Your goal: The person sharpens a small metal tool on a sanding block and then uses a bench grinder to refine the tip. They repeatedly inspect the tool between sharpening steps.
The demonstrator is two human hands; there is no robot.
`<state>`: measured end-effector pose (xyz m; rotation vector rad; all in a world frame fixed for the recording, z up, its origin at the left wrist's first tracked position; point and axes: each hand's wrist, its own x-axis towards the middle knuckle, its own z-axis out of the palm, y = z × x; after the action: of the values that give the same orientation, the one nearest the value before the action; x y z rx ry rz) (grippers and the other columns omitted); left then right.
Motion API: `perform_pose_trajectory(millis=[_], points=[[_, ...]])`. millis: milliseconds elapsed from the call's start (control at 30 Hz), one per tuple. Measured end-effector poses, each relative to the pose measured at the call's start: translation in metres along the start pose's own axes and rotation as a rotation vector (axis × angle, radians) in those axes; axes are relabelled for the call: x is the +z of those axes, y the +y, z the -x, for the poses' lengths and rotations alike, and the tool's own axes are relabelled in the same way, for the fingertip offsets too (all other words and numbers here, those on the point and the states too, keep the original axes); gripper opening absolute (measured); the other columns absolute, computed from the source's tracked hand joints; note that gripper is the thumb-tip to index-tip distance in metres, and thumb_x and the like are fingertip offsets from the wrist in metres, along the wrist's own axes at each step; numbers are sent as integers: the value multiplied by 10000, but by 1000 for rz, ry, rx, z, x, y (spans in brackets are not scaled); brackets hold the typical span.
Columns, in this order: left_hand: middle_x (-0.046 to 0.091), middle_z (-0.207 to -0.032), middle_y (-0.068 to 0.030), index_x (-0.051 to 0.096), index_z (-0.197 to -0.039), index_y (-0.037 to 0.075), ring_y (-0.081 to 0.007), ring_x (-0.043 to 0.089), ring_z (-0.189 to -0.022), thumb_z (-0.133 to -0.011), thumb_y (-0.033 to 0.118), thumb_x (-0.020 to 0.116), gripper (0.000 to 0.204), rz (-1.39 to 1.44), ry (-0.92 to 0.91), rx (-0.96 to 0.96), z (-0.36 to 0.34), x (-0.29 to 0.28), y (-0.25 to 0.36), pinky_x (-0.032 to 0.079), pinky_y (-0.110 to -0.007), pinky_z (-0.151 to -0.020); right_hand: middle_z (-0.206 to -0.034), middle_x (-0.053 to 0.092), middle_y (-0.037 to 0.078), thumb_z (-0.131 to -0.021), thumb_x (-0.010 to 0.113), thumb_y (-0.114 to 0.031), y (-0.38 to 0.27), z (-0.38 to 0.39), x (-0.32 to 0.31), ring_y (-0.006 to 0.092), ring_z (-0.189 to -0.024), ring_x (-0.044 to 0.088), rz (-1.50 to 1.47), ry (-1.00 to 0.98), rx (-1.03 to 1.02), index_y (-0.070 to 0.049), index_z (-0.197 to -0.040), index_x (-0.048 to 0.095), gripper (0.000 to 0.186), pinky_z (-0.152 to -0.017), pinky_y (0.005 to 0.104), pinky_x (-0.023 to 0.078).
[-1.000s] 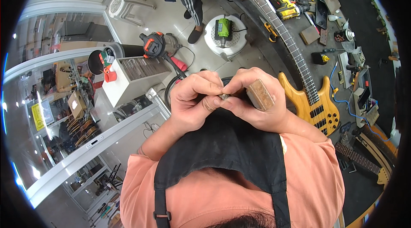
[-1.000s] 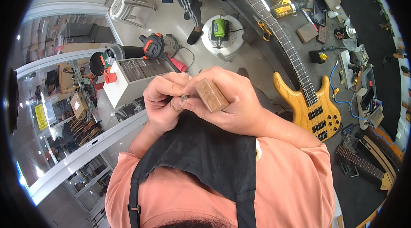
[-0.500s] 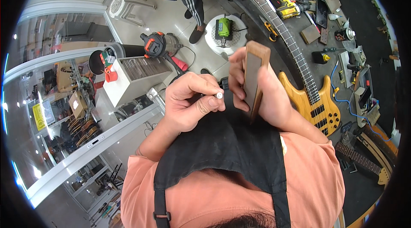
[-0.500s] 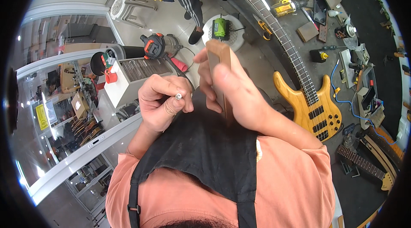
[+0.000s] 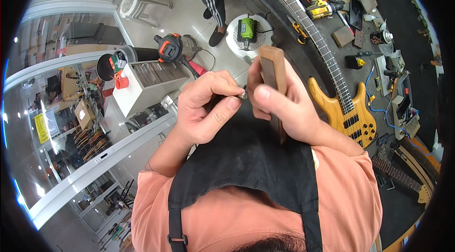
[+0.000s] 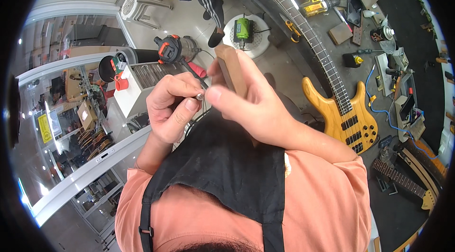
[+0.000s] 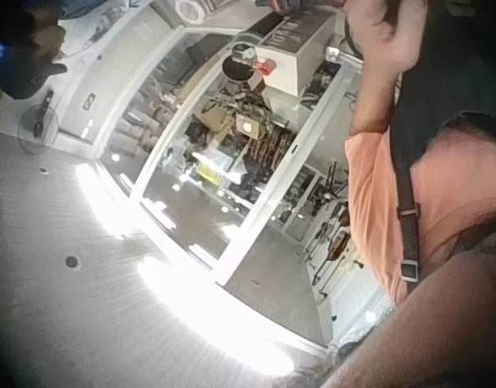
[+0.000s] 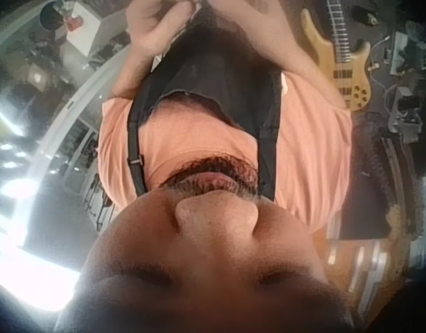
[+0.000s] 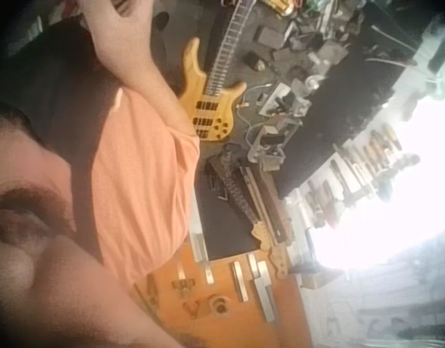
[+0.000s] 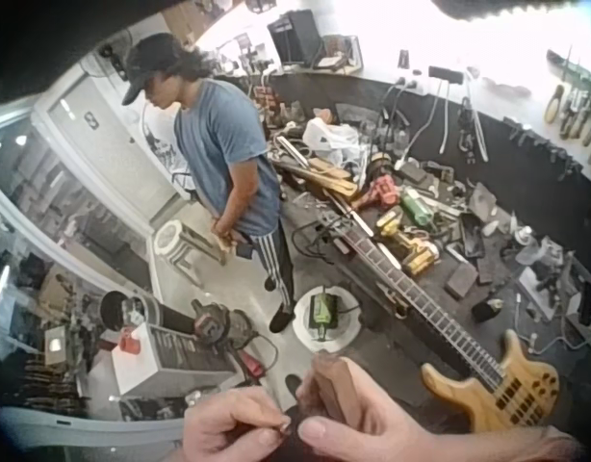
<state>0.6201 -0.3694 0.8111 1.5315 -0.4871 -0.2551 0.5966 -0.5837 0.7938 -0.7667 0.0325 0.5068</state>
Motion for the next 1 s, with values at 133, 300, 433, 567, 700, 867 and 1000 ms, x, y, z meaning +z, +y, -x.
perform_pose_trajectory(millis=[133,300,433,567,700,867,1000], points=[[666,-843,-66,670,-1040,-17,-140,591,-727,-965,-77,708,104,-210,-36,71,-6,-2,8,436,-291,-638,-878,619,-10,-988,762,-57,-2,0,-3,71,-770,579,370,-28,-242,-45,-1204,645,245,-695,272,469],[638,-823,-14,639,-1039,18,-82,575,-684,-1040,34,701,64,-21,-75,-278,5,-3,23,432,-257,-609,-933,711,85,-932,787,-48,-11,0,-4,247,-815,711,820,-46,-419,-44,-1067,726,148,-749,349,548],[582,-792,31,601,-1026,41,-48,512,-636,-1108,169,660,163,339,-189,-535,5,-12,22,412,-243,-576,-971,713,102,-828,824,-42,-16,-5,-16,333,-832,712,1127,-199,-551,-71,-1116,719,308,-743,387,580],[570,-791,40,599,-1031,50,-52,454,-660,-1123,179,640,164,293,-189,-504,15,-13,18,385,-261,-593,-989,697,105,-761,822,-40,-22,-3,-6,340,-869,724,1422,-296,-708,-64,-1132,659,405,-738,413,604],[621,-804,0,604,-1029,45,-89,520,-690,-1102,152,662,143,36,-88,-264,27,-14,21,425,-291,-631,-977,691,117,-777,810,-31,-21,-9,12,341,-880,723,1457,-275,-697,-56,-1101,631,371,-719,425,588],[683,-845,-90,632,-1047,28,-223,652,-741,-1013,62,707,89,-386,-81,-33,36,-31,31,492,-345,-685,-958,702,135,-887,793,-55,1,-14,29,367,-847,712,1308,-153,-656,-46,-1113,634,277,-727,439,573],[662,-831,-105,684,-1050,35,-301,654,-727,-892,7,756,175,-730,-87,339,37,-60,26,501,-396,-657,-930,705,159,-965,773,-105,18,-17,61,382,-794,694,1171,36,-494,-28,-1075,650,182,-724,433,557]])
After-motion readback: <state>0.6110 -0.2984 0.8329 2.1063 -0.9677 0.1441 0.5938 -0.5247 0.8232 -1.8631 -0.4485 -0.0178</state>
